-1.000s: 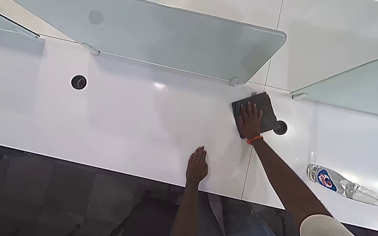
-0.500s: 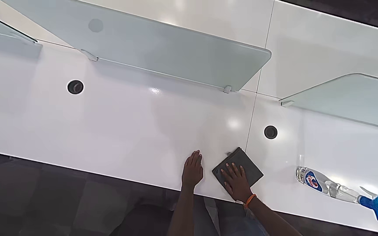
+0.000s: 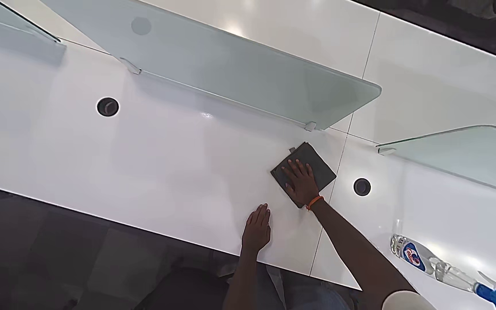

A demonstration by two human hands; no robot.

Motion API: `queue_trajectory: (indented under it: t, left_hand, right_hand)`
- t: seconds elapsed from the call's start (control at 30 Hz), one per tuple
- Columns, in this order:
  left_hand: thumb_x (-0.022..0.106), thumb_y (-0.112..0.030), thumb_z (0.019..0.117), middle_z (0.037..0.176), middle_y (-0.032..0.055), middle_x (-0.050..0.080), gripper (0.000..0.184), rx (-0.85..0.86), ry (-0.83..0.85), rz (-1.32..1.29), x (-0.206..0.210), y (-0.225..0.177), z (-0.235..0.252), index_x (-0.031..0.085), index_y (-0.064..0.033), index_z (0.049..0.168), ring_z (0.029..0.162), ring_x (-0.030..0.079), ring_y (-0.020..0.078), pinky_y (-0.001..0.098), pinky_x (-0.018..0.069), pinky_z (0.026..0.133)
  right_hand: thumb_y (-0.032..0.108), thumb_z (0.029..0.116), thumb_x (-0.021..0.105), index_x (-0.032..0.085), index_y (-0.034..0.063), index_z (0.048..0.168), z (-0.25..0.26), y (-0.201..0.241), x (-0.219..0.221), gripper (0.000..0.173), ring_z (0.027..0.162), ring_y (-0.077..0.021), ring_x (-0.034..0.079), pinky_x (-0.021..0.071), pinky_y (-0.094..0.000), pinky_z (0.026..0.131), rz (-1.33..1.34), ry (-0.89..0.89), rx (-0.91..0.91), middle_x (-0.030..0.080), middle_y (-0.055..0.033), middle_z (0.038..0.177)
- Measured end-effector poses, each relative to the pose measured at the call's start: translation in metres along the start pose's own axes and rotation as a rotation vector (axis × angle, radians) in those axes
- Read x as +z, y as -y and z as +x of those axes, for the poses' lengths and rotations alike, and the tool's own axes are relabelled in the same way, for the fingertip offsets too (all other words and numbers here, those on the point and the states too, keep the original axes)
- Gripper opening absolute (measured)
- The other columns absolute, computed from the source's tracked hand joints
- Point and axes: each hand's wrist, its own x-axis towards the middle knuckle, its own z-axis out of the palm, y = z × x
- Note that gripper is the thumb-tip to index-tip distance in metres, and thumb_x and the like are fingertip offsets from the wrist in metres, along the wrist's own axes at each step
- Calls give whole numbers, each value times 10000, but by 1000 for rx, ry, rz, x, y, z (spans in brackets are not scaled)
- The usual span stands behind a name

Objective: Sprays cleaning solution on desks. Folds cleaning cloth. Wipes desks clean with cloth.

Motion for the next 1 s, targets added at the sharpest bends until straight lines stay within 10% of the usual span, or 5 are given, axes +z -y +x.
queue_trajectory:
  t: [0.47, 0.6, 0.73, 1.0]
  left_hand:
    - [428, -215, 958, 1581, 47, 468, 502, 2, -12, -19, 0, -1, -1, 568, -113, 1429, 1472, 416, 209, 409, 362, 1176]
    - [460, -201, 942, 1565, 51, 490, 497, 12, -30, -31, 0, 0, 1, 585, -106, 1414, 1457, 437, 209, 404, 377, 1167]
    - [460, -203, 956, 1564, 49, 491, 480, 9, -21, -28, -2, -3, -2, 588, -104, 1407, 1453, 443, 212, 399, 383, 1160]
    - [469, -212, 946, 1563, 48, 493, 490, 16, -14, 1, -4, -2, 2, 584, -102, 1409, 1445, 451, 212, 396, 387, 1152]
  right_hand:
    - [464, 896, 530, 447, 262, 1559, 114, -13, -49, 698, 1579, -295, 171, 139, -632, 1232, -40, -38, -344, 255, -25, 1700]
    - [436, 960, 401, 395, 54, 1547, 99, -13, -39, 701, 1545, -358, 251, 169, -672, 1209, 60, -390, -65, 333, -191, 1634]
    - [647, 976, 351, 179, 28, 1622, 104, -4, -14, 911, 1593, -305, 107, 90, -594, 1259, 101, -358, 400, 154, -166, 1709]
    - [728, 902, 400, 281, 35, 1602, 142, -3, -26, 992, 1566, -326, 211, 153, -567, 1250, -8, -320, 301, 259, -171, 1678]
